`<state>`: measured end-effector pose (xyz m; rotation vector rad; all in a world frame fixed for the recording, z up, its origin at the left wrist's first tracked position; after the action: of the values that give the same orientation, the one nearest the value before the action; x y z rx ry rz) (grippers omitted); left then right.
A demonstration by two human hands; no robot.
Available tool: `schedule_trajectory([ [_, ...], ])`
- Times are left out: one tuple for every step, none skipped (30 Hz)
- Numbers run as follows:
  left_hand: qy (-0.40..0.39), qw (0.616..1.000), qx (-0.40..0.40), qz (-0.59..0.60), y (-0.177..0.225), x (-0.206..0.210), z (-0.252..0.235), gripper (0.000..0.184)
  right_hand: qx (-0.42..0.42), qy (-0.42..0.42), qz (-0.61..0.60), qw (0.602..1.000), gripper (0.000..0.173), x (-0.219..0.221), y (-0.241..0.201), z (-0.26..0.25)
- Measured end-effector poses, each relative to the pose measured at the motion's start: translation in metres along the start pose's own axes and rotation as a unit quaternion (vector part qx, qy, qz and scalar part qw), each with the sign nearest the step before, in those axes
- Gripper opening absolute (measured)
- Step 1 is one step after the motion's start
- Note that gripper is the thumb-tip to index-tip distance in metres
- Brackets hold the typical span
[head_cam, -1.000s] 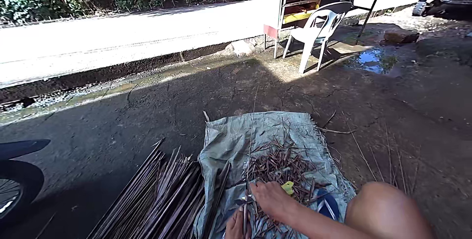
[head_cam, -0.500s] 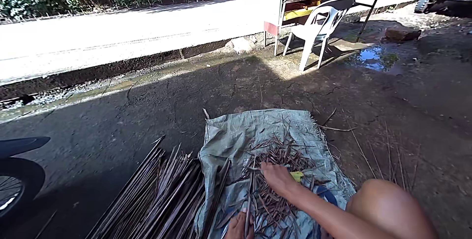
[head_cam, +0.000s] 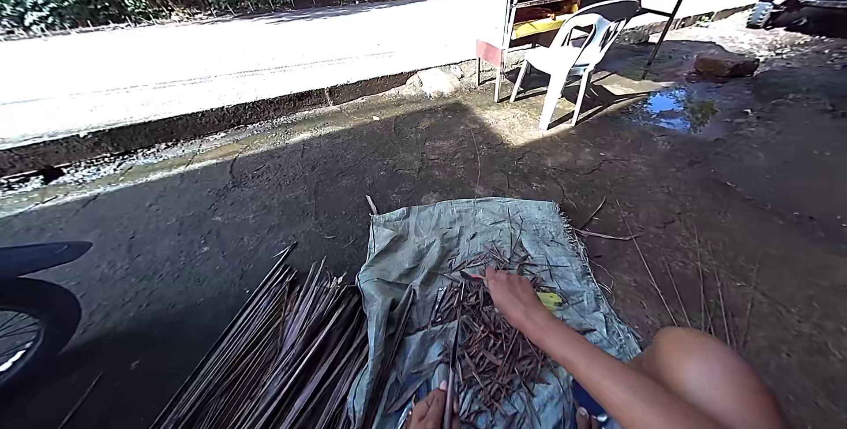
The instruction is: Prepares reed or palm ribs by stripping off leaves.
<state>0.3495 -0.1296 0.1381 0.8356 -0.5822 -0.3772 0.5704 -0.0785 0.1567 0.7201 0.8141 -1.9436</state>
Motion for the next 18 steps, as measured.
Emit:
schedule_trajectory([
  [0.003,1.0,-0.003,-0.002,-0.001,0.0,0.002,0.046,0.016,0.007,-0.008,1.0,0.034,-0.007,0.005,-0.001],
  [0.009,1.0,-0.005,-0.001,-0.002,-0.001,0.002,0.046,0.019,-0.002,-0.016,1.0,0.035,-0.011,0.006,0.002],
  [0.013,1.0,-0.003,0.002,-0.002,-0.001,0.002,0.046,0.004,-0.021,-0.023,0.999,0.035,-0.01,0.002,0.009],
  [0.017,1.0,0.0,0.007,-0.001,-0.002,0.002,0.046,-0.025,-0.05,-0.031,0.998,0.034,-0.003,-0.007,0.018],
  [0.021,1.0,0.005,0.012,-0.001,-0.003,0.002,0.047,-0.064,-0.08,-0.033,0.994,0.033,0.008,-0.017,0.029],
  [0.025,0.999,0.01,0.018,0.0,-0.003,0.002,0.047,-0.107,-0.111,-0.031,0.988,0.032,0.023,-0.029,0.041],
  [0.029,0.999,0.016,0.023,0.0,-0.003,0.002,0.047,-0.148,-0.138,-0.026,0.979,0.031,0.039,-0.04,0.051],
  [0.032,0.999,0.024,0.027,-0.001,-0.003,0.001,0.046,-0.179,-0.159,-0.019,0.971,0.03,0.05,-0.048,0.058],
  [0.037,0.998,0.031,0.029,-0.001,-0.002,0.0,0.046,-0.196,-0.164,-0.009,0.967,0.029,0.057,-0.052,0.061],
  [0.038,0.998,0.033,0.024,-0.002,-0.002,-0.001,0.045,-0.197,-0.155,0.005,0.968,0.028,0.058,-0.052,0.059],
  [0.036,0.999,0.032,0.017,-0.003,-0.003,-0.003,0.044,-0.188,-0.135,0.022,0.973,0.028,0.057,-0.048,0.053],
  [0.035,0.999,0.026,0.01,-0.003,-0.003,-0.004,0.044,-0.169,-0.12,0.034,0.978,0.028,0.053,-0.044,0.045],
  [0.03,0.999,0.022,0.004,-0.002,-0.003,-0.004,0.044,-0.148,-0.11,0.043,0.982,0.029,0.048,-0.039,0.038],
  [0.024,1.0,0.019,0.002,-0.001,-0.002,-0.003,0.045,-0.131,-0.1,0.048,0.985,0.03,0.042,-0.035,0.032],
  [0.018,1.0,0.01,0.003,-0.001,-0.002,-0.001,0.048,-0.118,-0.093,0.05,0.987,0.031,0.037,-0.031,0.028],
  [0.01,1.0,-0.005,0.007,-0.001,-0.001,0.001,0.049,-0.107,-0.088,0.049,0.989,0.03,0.033,-0.028,0.024],
  [0.003,1.0,-0.019,0.016,-0.002,-0.001,0.002,0.051,-0.096,-0.081,0.049,0.991,0.031,0.03,-0.024,0.019],
  [-0.004,0.999,-0.028,0.024,-0.003,-0.001,0.002,0.051,-0.079,-0.072,0.047,0.993,0.031,0.027,-0.019,0.014],
])
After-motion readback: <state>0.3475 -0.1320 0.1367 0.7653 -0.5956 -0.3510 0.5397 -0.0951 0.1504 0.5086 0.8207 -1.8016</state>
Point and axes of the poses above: each hand's wrist, its own z-axis away from the middle knuckle, its own x-axis out of the palm, y = z × x, the point moved 1 cm from there along -z, towards the middle knuckle, and after that the axes turned 11 degrees about -y, right-handed, at the moved point
